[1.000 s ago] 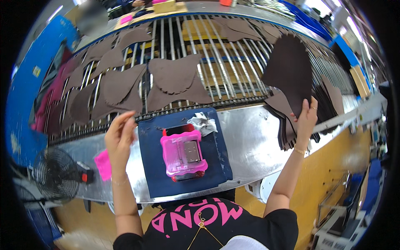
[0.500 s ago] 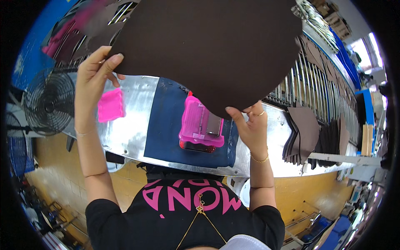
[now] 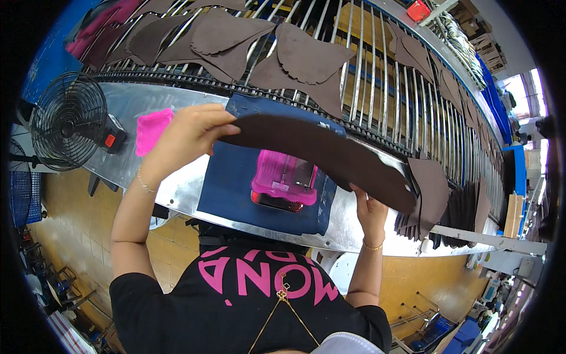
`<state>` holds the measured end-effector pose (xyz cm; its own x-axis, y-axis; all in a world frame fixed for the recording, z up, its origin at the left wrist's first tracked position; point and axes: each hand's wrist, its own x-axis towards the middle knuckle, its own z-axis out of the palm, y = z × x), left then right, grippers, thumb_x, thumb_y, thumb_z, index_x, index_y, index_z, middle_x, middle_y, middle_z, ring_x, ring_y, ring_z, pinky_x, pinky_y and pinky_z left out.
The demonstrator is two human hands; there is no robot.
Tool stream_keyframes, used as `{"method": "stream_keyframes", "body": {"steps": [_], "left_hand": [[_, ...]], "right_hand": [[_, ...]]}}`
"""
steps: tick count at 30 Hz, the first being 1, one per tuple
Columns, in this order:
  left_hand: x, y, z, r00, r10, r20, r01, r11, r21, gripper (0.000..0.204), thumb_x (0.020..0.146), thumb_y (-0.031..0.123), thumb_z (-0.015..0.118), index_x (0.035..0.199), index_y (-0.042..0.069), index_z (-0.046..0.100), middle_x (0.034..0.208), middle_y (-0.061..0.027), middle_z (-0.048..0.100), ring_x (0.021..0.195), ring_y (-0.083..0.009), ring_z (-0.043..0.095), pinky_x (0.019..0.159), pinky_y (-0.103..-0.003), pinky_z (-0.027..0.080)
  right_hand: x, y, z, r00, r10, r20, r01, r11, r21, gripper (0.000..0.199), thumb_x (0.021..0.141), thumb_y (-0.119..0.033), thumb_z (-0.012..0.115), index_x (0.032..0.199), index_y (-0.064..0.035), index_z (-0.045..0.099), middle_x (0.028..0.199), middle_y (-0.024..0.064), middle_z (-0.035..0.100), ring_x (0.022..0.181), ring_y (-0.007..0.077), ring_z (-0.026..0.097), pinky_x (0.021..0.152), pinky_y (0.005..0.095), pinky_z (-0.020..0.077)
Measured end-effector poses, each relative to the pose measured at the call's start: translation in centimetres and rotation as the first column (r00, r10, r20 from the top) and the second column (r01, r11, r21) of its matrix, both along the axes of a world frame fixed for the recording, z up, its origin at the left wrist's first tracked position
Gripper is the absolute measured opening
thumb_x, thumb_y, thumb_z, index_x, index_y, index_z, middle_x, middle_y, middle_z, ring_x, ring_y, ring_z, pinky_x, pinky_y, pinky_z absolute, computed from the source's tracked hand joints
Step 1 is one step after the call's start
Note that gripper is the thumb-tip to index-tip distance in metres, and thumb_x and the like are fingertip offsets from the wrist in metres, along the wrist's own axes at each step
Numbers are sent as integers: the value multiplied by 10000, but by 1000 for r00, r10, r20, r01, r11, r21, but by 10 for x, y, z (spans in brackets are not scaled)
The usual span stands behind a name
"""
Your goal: The person repeatedly picks up brown fabric pieces from a conveyor belt and stacks them on a nearby table. The person handles the pieces one at a time, placing them in a growing pile.
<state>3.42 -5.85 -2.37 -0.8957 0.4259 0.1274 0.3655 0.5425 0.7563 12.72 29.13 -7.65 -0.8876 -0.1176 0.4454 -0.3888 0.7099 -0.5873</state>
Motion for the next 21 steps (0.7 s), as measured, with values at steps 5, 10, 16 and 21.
{"method": "stream_keyframes", "body": {"steps": [5, 10, 16, 21], "left_hand": [[-5, 49, -7, 933, -223, -283, 212, 975, -68, 79, 792, 129, 671, 818, 57, 651, 728, -69, 556, 602, -270, 576, 538, -349, 473], [-4, 98, -1, 857, -465, -224, 440, 885, -153, 140, 735, 103, 715, 869, 91, 677, 843, -47, 559, 664, -252, 589, 565, -336, 467], [-47, 170, 43, 817, -540, -200, 576, 779, 247, 337, 734, 166, 781, 1001, 29, 628, 878, -6, 560, 608, -78, 508, 536, -247, 425], [-98, 205, 92, 867, -496, -48, 490, 831, 263, 346, 817, 291, 706, 996, 2, 639, 733, -9, 582, 476, -50, 522, 417, -183, 369]], "right_hand": [[47, 36, -12, 985, -163, 54, 167, 982, -84, 181, 806, 58, 609, 944, -48, 661, 817, 63, 688, 626, 167, 561, 815, 321, 395], [100, 89, 9, 855, -518, 20, 480, 776, -409, 58, 858, -25, 645, 910, -1, 640, 783, 7, 638, 696, 94, 539, 666, 228, 434], [104, 115, 88, 727, -665, -174, 656, 746, -109, 202, 895, -157, 639, 912, 44, 623, 703, -23, 516, 642, 67, 424, 547, 201, 348], [52, 128, 94, 805, -591, -48, 588, 806, -68, 202, 893, -98, 616, 1038, 41, 638, 887, 48, 664, 803, 85, 557, 738, 228, 449]]}}
